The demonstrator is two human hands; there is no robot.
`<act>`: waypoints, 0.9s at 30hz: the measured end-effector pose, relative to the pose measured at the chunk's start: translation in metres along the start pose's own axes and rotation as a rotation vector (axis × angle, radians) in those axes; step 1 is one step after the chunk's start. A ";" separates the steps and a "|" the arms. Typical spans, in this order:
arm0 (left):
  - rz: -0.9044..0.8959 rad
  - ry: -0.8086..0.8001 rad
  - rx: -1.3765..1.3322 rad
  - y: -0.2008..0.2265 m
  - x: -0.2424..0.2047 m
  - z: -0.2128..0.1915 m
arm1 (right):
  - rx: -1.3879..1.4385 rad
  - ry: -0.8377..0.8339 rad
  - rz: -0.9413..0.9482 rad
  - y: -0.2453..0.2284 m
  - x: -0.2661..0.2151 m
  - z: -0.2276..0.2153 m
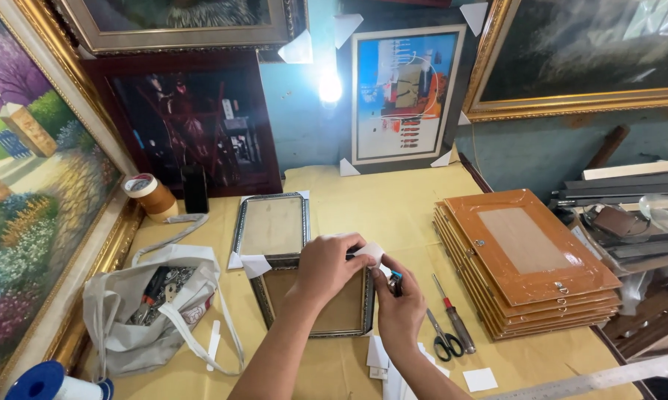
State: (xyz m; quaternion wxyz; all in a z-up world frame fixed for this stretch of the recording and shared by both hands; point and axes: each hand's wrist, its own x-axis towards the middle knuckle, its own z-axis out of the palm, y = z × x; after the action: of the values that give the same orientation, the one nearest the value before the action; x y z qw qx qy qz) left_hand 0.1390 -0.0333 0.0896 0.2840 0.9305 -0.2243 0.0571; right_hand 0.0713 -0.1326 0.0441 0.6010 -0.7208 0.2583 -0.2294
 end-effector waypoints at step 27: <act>0.354 0.249 0.344 0.032 -0.107 0.012 | 0.100 -0.844 0.297 -0.004 0.024 -0.073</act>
State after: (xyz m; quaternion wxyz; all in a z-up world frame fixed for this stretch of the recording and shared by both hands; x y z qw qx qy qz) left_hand 0.0288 -0.0221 0.0709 0.1326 0.8971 -0.3340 0.2570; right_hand 0.0431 -0.2020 0.0608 0.7142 -0.6765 0.0799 0.1611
